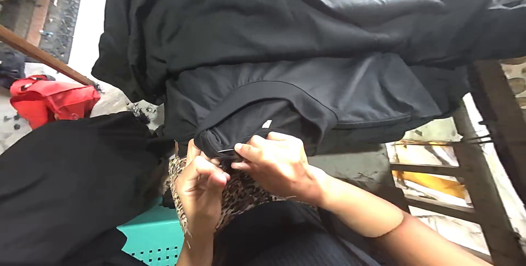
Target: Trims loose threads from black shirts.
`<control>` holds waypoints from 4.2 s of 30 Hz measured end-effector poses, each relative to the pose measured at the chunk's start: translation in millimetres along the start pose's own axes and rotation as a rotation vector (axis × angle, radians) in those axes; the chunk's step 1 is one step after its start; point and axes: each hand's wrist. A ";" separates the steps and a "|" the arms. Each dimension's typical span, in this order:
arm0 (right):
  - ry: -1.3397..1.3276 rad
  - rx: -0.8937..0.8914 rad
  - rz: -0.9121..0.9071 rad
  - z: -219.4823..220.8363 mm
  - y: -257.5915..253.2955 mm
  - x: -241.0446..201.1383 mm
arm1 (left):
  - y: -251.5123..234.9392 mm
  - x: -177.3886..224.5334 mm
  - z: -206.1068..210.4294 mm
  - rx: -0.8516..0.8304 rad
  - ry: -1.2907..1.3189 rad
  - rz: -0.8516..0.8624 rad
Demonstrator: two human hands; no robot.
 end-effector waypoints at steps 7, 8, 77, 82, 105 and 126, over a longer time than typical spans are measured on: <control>-0.015 0.052 0.139 0.2 -0.5 -1.7 | 1.5 -5.5 0.0 0.023 0.154 -0.035; -0.075 0.051 0.189 -1.7 -1.3 -1.3 | 0.4 -4.0 2.4 0.058 0.132 -0.064; -0.481 0.098 0.449 -5.4 48.9 31.4 | -36.9 -10.5 23.0 0.297 0.455 -0.248; -0.596 0.055 0.476 -16.3 42.7 37.6 | -32.5 -4.1 15.9 0.147 0.490 -0.221; -0.035 -0.018 0.236 -17.8 6.2 5.2 | -11.5 6.4 13.3 0.042 -0.360 0.042; -1.390 -0.297 0.441 -24.4 8.6 1.3 | -16.9 19.9 4.7 -0.061 -0.954 0.341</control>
Point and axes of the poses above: each hand's wrist, its own y-axis away from the middle knuckle, its own z-axis out of the palm, x = y × z, and after that the axes turned 5 degrees about y, right-handed
